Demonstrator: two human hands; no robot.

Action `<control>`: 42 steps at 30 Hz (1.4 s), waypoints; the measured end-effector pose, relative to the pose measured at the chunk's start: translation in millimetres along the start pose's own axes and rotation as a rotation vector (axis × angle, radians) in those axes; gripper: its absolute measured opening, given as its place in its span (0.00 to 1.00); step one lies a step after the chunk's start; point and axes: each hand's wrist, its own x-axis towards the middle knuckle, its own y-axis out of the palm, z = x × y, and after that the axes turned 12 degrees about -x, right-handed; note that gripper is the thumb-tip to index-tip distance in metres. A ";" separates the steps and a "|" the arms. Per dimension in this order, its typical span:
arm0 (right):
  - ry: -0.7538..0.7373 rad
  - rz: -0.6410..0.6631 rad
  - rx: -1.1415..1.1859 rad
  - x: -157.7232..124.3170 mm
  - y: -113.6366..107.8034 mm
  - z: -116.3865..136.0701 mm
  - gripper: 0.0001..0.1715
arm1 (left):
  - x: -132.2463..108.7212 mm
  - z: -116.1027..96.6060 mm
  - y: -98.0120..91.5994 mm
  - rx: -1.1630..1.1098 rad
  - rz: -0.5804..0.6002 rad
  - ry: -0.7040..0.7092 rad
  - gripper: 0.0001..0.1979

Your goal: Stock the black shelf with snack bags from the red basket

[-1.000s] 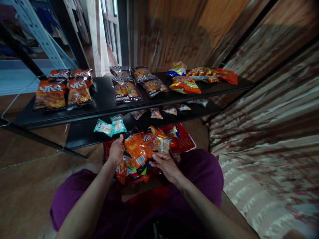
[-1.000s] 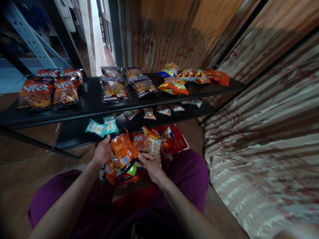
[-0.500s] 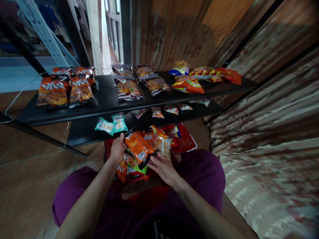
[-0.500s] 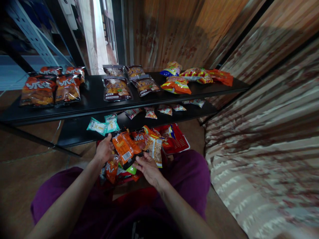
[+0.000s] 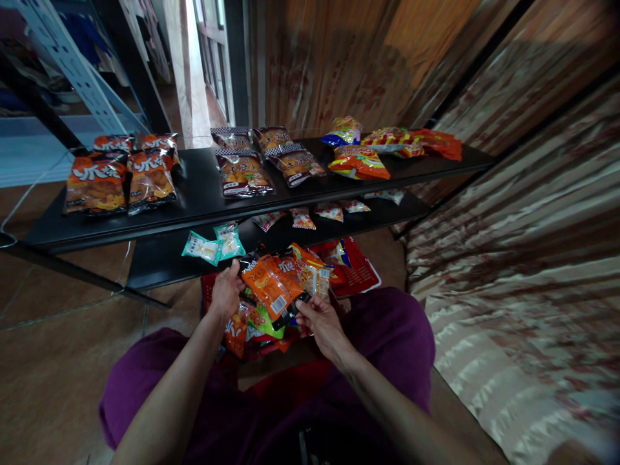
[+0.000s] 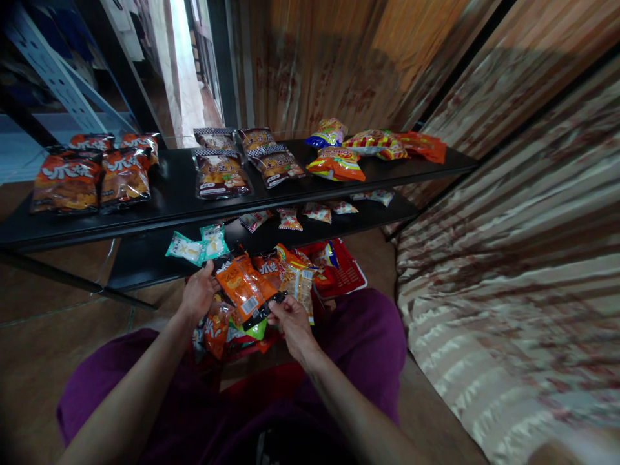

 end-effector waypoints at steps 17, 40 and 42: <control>-0.628 -0.140 -0.723 10.1 -21.2 -15.2 0.23 | 2.1 6.1 6.4 -0.054 -0.054 -0.077 0.18; -1.263 -0.113 -1.295 6.4 -20.2 -15.7 0.39 | -3.8 4.3 11.6 -0.072 -0.180 -0.123 0.17; -1.258 -0.098 -1.268 6.9 -21.3 -15.5 0.39 | -2.7 5.1 9.1 -0.048 -0.162 -0.109 0.16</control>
